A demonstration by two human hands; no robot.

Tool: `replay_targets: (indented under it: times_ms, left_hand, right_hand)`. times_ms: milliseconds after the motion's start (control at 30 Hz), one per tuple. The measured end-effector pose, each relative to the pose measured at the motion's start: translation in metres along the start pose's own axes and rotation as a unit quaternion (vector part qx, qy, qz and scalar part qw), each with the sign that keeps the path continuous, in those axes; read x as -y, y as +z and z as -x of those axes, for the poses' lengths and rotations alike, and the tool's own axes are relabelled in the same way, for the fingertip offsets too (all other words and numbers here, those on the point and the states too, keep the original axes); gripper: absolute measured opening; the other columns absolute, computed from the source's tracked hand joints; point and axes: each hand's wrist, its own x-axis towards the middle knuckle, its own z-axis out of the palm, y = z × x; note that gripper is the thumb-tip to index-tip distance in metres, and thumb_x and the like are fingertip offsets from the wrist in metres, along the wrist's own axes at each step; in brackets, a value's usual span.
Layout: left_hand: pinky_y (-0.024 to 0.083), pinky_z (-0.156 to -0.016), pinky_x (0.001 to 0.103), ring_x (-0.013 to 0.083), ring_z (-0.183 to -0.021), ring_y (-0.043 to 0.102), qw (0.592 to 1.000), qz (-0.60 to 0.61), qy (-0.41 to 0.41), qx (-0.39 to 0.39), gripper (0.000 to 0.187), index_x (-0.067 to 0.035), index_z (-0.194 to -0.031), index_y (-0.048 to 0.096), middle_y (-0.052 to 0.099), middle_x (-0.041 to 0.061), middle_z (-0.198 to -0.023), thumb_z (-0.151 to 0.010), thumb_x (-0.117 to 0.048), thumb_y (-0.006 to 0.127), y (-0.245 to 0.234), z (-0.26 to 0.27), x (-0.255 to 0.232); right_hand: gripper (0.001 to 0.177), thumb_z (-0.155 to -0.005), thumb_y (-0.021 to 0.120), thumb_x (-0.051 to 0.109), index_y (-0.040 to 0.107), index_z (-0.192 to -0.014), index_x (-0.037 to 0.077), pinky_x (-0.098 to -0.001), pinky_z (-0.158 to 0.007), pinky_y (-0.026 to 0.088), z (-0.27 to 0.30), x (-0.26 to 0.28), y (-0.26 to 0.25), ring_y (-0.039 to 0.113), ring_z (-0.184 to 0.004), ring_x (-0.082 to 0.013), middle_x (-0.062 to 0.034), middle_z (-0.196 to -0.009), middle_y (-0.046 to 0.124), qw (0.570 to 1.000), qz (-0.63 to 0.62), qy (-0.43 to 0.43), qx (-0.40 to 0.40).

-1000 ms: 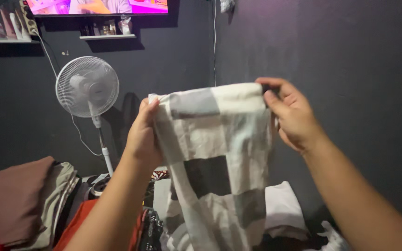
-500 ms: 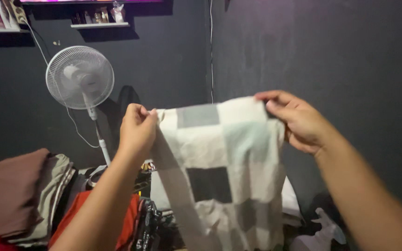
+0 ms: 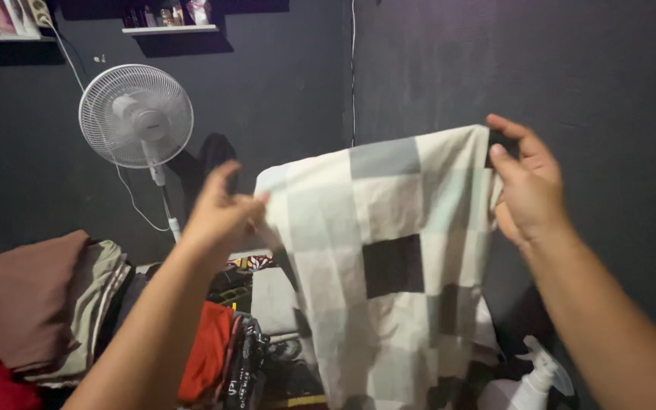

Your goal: The person folds several pieces of clothing one by one, including a checkered shirt, a light blue short, a white short, and a pink short. Each item is smoothed, folded into a compact rectangle, and placed on a growing stack on the floor.

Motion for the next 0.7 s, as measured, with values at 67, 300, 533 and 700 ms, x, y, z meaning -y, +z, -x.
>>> replay_targets:
  times_ms: [67, 300, 533, 700]
  left_hand:
    - [0.049, -0.067, 0.037, 0.0220, -0.082, 0.056, 0.997, 0.062, 0.032, -0.038, 0.068, -0.011, -0.159, 0.036, 0.055, 0.024, -0.104, -0.100, -0.011, 0.069, -0.004, -0.004, -0.007]
    - [0.054, -0.093, 0.036, 0.0190, -0.114, 0.064, 0.964, 0.194, 0.158, 0.092, 0.073, -0.014, -0.156, 0.037, 0.061, 0.011, -0.135, -0.091, 0.002, 0.066, -0.004, 0.007, -0.054]
    - [0.058, -0.091, 0.031, 0.0180, -0.096, 0.074, 0.933, -0.326, 0.149, 0.022, 0.049, -0.012, -0.124, 0.072, 0.080, 0.008, -0.110, -0.078, 0.004, 0.076, 0.014, 0.034, -0.064]
    - [0.059, -0.086, 0.026, 0.0144, -0.096, 0.075, 0.914, -0.261, 0.301, -0.072, 0.032, -0.007, -0.113, 0.077, 0.078, 0.006, -0.107, -0.087, 0.007, 0.066, -0.005, 0.055, -0.071]
  right_hand:
    - [0.032, -0.100, 0.053, 0.000, 0.061, -0.130, 0.008, -0.0345, -0.086, 0.059, -0.006, 0.001, -0.007, 0.070, -0.095, -0.0177, -0.0111, -0.112, 0.069, 0.990, 0.080, 0.118, 0.024]
    - [0.030, -0.099, 0.059, -0.001, 0.060, -0.129, 0.002, -0.0326, -0.096, 0.061, -0.019, 0.020, -0.014, 0.070, -0.102, -0.0156, -0.0097, -0.117, 0.068, 0.994, 0.076, -0.039, 0.070]
    - [0.030, -0.092, 0.065, 0.003, 0.066, -0.122, 0.001, -0.0282, -0.079, 0.062, -0.025, 0.035, -0.005, 0.070, -0.086, -0.0135, -0.0070, -0.102, 0.071, 0.974, 0.167, 0.133, 0.077]
    - [0.055, -0.089, 0.077, 0.002, 0.071, -0.143, 0.004, -0.0244, -0.051, 0.039, -0.017, 0.066, -0.015, 0.050, -0.066, -0.0130, -0.0124, -0.095, 0.072, 0.930, 0.266, 0.145, 0.208]
